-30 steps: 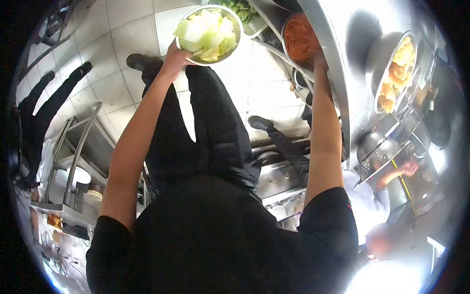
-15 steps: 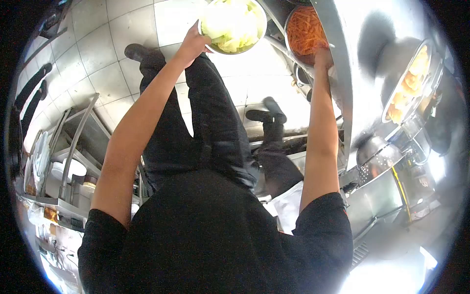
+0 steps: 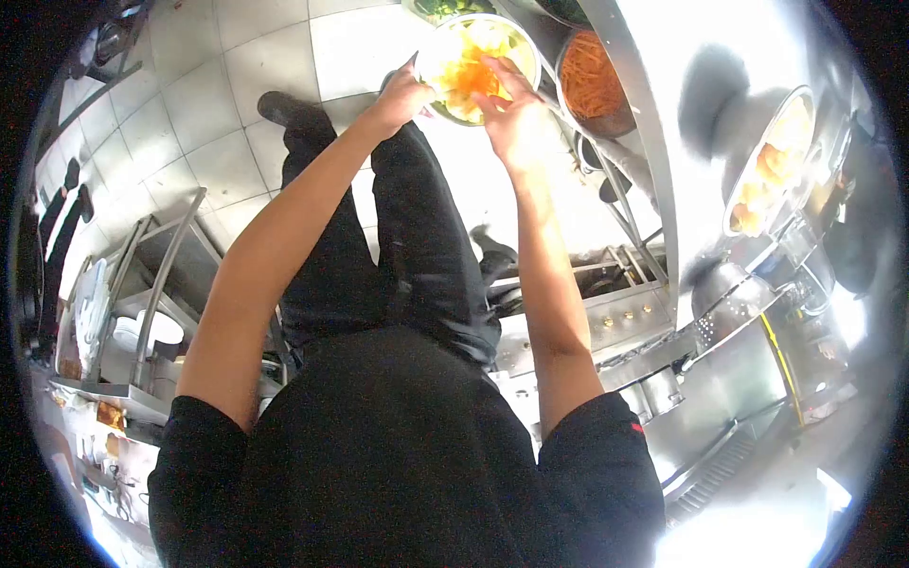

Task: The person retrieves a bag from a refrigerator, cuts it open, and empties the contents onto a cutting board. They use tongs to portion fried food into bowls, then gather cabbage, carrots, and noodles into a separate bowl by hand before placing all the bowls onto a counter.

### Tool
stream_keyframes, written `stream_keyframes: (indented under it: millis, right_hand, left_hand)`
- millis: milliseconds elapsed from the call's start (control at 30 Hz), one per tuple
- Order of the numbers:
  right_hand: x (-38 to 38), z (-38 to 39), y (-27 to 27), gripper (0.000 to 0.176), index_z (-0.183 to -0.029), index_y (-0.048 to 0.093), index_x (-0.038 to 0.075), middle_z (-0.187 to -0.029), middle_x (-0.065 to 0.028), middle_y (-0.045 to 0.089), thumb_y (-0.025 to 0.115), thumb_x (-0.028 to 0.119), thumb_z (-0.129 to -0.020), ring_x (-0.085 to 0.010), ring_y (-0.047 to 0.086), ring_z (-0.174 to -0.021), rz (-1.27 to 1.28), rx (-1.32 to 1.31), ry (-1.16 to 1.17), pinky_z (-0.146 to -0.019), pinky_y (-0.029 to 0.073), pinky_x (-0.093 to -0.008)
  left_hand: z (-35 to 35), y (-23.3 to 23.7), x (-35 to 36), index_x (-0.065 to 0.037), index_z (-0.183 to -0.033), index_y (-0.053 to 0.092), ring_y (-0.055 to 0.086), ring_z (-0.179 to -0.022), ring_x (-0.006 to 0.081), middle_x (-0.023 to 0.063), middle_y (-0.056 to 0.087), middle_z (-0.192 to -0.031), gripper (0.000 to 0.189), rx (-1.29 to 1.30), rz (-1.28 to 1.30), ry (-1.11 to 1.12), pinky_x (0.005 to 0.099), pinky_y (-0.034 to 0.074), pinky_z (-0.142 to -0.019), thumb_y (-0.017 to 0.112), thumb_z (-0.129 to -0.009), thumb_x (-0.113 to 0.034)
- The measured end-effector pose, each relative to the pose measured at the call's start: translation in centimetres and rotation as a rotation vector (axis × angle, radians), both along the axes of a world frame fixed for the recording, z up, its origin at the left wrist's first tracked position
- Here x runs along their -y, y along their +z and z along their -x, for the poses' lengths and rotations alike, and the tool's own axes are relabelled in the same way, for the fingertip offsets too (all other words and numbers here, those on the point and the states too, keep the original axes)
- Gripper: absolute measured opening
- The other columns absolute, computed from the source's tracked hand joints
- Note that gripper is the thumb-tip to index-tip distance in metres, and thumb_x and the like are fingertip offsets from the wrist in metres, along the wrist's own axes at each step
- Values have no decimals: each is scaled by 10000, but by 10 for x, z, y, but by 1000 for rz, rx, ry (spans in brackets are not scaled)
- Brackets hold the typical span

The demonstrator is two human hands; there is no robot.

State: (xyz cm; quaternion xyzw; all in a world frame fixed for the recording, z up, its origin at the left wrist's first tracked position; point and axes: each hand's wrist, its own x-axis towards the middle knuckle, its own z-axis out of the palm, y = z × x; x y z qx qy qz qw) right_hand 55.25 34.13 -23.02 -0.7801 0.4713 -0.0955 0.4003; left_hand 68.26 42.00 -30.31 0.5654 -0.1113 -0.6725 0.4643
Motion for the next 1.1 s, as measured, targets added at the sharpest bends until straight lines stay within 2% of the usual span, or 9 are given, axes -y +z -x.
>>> stream_keyframes:
  millis: [67, 100, 167, 233, 333, 533, 867, 1000, 1100]
  right_hand:
    - [14, 14, -6, 328, -1059, 588, 2, -1102, -143, 588, 590, -74, -740, -208, 597, -956, 200, 48, 61, -788, 498, -287]
    - [21, 26, -10, 271, -1049, 581, -26, -1093, -140, 583, 542, -77, -786, -209, 600, -933, -34, 181, -158, -732, 525, -280]
    - [42, 45, -5, 217, -1034, 571, -52, -1022, -112, 592, 464, -64, -845, -208, 606, -882, -1, 105, -266, -683, 539, -271]
    - [77, 95, -36, 262, -1060, 587, 54, -987, -124, 604, 579, 34, -799, -200, 605, -884, 283, -288, -196, -742, 503, -291]
    - [109, 122, -90, 387, -1083, 586, 121, -957, -103, 626, 659, 190, -710, -212, 612, -823, 725, -786, -61, -735, 479, -310]
    - [164, 172, -139, 311, -992, 637, 111, -904, -118, 643, 620, 258, -719, -263, 623, -772, 335, -969, -217, -696, 479, -350]
    - [162, 198, -112, 250, -1002, 629, 80, -931, -76, 625, 558, 146, -772, -217, 594, -840, -54, 72, -905, -748, 470, -306]
    - [147, 189, -107, 235, -1006, 626, 67, -941, -59, 618, 533, 102, -793, -198, 583, -868, -10, 148, -958, -768, 466, -289]
    - [150, 189, -120, 228, -1009, 623, 58, -949, -46, 612, 514, 69, -810, -184, 574, -888, 216, 43, -861, -784, 464, -276]
  left_hand:
    - [-12, -1, -4, -5, -1270, 313, 610, -836, 170, 124, 540, -1086, 565, 45, -38, -39, 273, 552, -541, 491, -733, -23]
    - [-16, -18, -8, -2, -1267, 318, 608, -841, 176, 125, 541, -1079, 568, 31, -8, -86, 277, 551, -558, 489, -725, -7]
    - [-14, -30, -12, 0, -1264, 324, 605, -845, 183, 126, 542, -1072, 572, 16, 26, -136, 280, 550, -576, 486, -716, 9]
    - [-20, -30, -14, 1, -1266, 328, 602, -848, 208, 138, 539, -1069, 604, -120, -66, 147, 298, 548, -612, 481, -683, 49]
    - [-38, -24, -24, 0, -1272, 320, 600, -837, 225, 148, 538, -1063, 644, -92, 33, 163, 318, 548, -626, 466, -651, 83]
    - [-70, -7, -48, -22, -1277, 317, 592, -871, 229, 137, 541, -1044, 656, -107, -44, 192, 329, 550, -600, 434, -642, 97]
    - [-96, -4, -66, -14, -1222, 377, 591, -876, 247, 135, 554, -1059, 533, -142, -144, 262, 366, 531, -685, 486, -710, 86]
    - [-109, -7, -76, -83, -1305, 294, 569, -937, 276, 135, 501, -1124, 709, -164, -114, 230, 395, 548, -662, 438, -642, 125]
    - [-122, 14, -77, -44, -1259, 351, 575, -898, 233, 111, 535, -1064, 590, -192, -129, 267, 346, 538, -671, 488, -699, 79]
